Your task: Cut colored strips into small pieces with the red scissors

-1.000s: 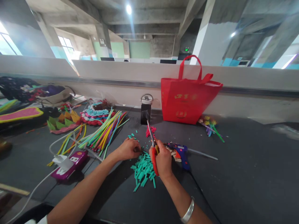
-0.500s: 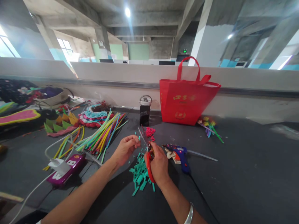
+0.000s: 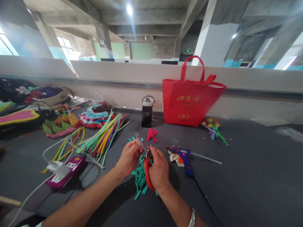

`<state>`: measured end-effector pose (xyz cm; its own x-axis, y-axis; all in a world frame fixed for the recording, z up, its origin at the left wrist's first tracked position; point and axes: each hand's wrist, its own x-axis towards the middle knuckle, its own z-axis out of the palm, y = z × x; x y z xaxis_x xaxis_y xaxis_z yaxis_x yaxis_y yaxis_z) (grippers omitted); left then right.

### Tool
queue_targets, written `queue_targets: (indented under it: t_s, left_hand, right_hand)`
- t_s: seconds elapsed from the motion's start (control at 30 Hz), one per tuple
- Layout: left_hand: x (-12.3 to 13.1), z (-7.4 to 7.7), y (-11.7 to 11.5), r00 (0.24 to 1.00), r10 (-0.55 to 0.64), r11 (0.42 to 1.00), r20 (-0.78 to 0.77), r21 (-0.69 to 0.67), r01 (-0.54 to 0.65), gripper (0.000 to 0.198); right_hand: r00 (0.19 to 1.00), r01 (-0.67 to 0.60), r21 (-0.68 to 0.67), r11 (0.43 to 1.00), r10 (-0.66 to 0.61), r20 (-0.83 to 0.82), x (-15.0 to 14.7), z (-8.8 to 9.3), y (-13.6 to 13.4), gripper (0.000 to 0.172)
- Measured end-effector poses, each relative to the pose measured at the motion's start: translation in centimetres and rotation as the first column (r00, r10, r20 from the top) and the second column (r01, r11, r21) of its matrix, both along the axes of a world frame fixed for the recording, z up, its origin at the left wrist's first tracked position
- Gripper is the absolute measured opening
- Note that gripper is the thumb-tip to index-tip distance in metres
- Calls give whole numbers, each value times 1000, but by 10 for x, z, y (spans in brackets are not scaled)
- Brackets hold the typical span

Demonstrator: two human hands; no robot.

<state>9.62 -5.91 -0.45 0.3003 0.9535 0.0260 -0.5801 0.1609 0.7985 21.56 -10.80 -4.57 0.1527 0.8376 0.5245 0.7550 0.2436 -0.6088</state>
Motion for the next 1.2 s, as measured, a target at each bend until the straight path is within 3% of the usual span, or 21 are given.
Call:
queue_targets:
  t_s: [0.5,0.97,1.2]
  left_hand:
    - [3,-1,-3,999,-31,999,41,-29,32,15]
    - [4,3,-5,999,-38,999,34,-30,39,16]
    - [4,3,-5,999,-24,999,26,-29,25,20]
  right_hand:
    - [1000,-1,38,999,1,10,0,-3,1,42]
    - [993,-67,-7,998,66,-102,-2,-1,0,40]
    - [990,-75,37,996,79,-115,-2,-2,0,43]
